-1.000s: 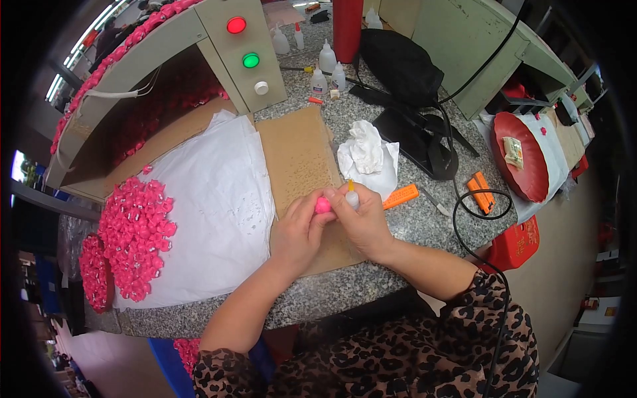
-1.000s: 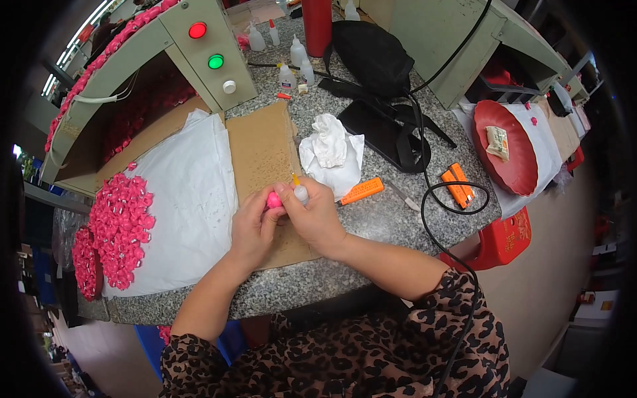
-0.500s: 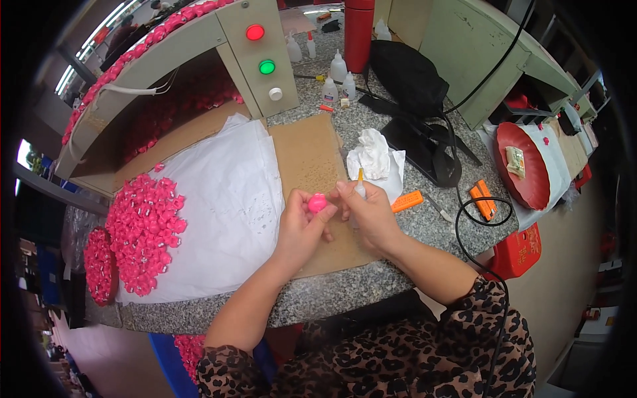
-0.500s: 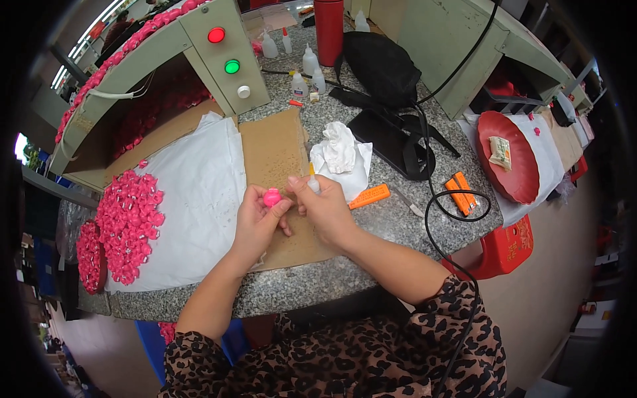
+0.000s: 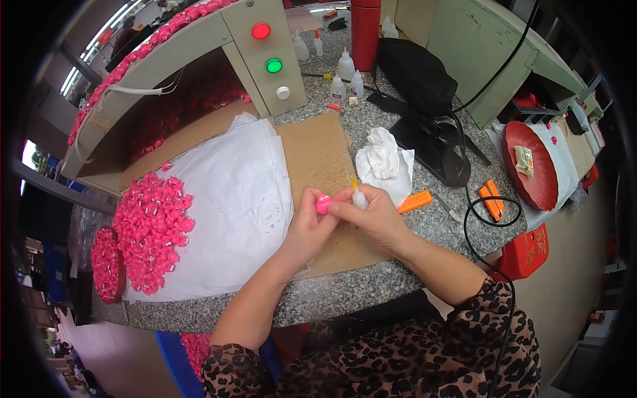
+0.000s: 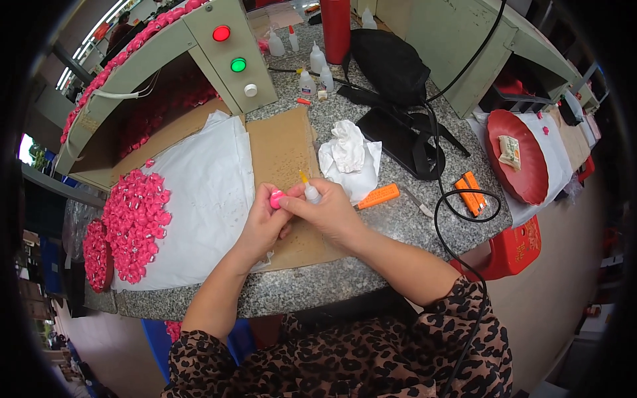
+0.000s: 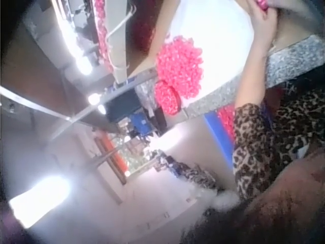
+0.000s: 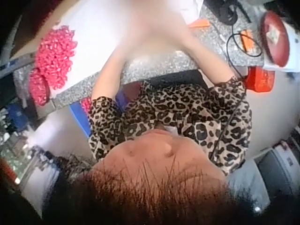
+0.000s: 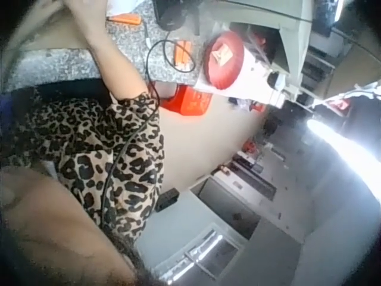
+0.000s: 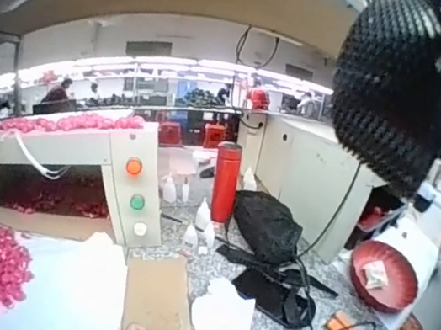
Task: The person applies glue to small toy components using a glue bottle, attaches pieces to them by hand, and wipes excess glue with a tissue.
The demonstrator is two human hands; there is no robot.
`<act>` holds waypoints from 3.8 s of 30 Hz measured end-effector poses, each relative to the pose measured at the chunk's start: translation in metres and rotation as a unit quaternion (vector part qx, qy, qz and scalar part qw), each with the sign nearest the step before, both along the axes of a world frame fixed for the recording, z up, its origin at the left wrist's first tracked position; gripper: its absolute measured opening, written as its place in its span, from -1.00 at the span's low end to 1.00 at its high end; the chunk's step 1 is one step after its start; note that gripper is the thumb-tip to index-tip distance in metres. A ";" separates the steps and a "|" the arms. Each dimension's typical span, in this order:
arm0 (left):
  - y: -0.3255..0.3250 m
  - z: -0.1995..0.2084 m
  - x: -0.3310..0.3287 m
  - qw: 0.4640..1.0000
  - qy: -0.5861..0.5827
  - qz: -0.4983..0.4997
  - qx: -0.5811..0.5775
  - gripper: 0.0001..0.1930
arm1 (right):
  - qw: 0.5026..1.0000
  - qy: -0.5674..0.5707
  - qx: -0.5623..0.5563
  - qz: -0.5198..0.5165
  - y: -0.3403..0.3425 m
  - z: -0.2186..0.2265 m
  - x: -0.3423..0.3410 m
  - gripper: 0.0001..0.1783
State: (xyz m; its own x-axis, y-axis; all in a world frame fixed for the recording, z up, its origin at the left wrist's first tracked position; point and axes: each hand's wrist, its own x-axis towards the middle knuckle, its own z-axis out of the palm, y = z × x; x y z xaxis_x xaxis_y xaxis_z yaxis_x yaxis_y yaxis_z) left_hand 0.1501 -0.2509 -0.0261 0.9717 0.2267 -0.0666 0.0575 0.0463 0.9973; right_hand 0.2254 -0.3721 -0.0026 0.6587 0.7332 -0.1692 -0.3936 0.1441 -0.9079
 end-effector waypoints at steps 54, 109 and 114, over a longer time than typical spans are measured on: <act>0.029 -0.007 0.006 0.853 0.028 0.021 -0.520 -0.85 | 0.777 -0.556 -0.293 -0.045 -0.038 0.007 0.083 -0.75; 0.012 0.009 0.001 0.939 0.048 -0.022 -0.339 -0.74 | 0.988 0.047 -0.005 0.150 -0.008 -0.007 0.029 -0.83; 0.013 0.004 0.001 0.938 0.069 -0.029 -0.338 -0.72 | 0.991 0.008 -0.042 0.123 -0.002 -0.015 0.019 -0.78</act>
State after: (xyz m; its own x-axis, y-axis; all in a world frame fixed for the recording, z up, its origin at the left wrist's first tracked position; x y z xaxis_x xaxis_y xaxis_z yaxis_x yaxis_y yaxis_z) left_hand 0.1514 -0.2375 -0.0221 0.9530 0.0340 -0.3012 0.2057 0.6575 0.7248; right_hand 0.2449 -0.3740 -0.0177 0.4576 0.8545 -0.2459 -0.4221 -0.0346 -0.9059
